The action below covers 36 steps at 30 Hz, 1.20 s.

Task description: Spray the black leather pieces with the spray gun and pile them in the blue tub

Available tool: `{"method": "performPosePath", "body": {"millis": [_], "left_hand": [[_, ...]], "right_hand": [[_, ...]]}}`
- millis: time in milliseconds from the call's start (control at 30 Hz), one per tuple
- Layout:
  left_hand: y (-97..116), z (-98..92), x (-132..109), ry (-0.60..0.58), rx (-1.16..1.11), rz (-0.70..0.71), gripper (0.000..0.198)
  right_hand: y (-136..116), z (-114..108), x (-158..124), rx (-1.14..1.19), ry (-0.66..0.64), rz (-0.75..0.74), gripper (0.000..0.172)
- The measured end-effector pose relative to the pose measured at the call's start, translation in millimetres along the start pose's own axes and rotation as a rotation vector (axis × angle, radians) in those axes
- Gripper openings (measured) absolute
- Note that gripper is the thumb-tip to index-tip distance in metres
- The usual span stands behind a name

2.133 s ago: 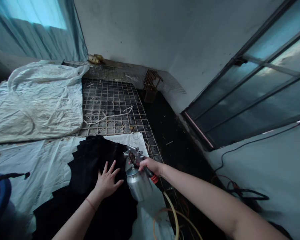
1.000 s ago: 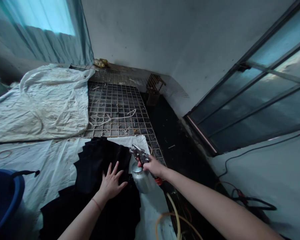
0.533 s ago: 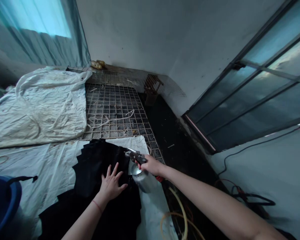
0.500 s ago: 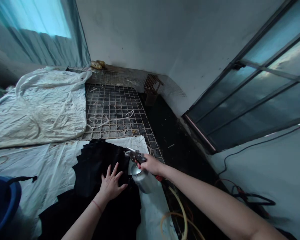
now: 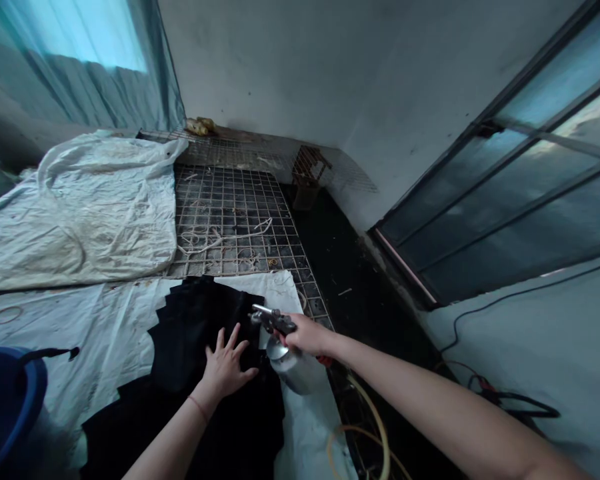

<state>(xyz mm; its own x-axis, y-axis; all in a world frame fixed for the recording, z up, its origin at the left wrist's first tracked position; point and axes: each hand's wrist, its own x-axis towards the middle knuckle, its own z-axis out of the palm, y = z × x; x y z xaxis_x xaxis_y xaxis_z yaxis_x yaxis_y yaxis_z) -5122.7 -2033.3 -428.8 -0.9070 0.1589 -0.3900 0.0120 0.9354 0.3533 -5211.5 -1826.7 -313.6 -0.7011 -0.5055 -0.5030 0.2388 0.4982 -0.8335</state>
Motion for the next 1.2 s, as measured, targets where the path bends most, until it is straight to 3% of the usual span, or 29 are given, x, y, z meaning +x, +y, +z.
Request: {"method": "performPosePath", "body": {"millis": [167,400,533,667,800,1200], "left_hand": [[0,-0.3,0,-0.002,0.002,-0.005,0.07],[1,0.6,1,0.014,-0.013,-0.003,0.069],[1,2.3,0,0.026,-0.012,0.005,0.07],[1,1.1,-2,0.018,-0.011,0.002,0.069],[1,-0.5,-3,0.021,-0.028,0.006,0.069],[0,5.2,-4,0.085,-0.056,-0.008,0.067]], "right_hand": [[-1,0,3,0.058,0.161,-0.011,0.025],[-9,3,-9,-0.044,0.15,-0.024,0.025],[-8,10,-13,-0.126,0.075,-0.032,0.025],[-2,16,-11,-0.106,0.181,-0.014,0.02],[4,20,-15,-0.24,0.127,-0.081,0.018],[2,21,-10,-0.152,0.183,-0.056,0.024]]}}
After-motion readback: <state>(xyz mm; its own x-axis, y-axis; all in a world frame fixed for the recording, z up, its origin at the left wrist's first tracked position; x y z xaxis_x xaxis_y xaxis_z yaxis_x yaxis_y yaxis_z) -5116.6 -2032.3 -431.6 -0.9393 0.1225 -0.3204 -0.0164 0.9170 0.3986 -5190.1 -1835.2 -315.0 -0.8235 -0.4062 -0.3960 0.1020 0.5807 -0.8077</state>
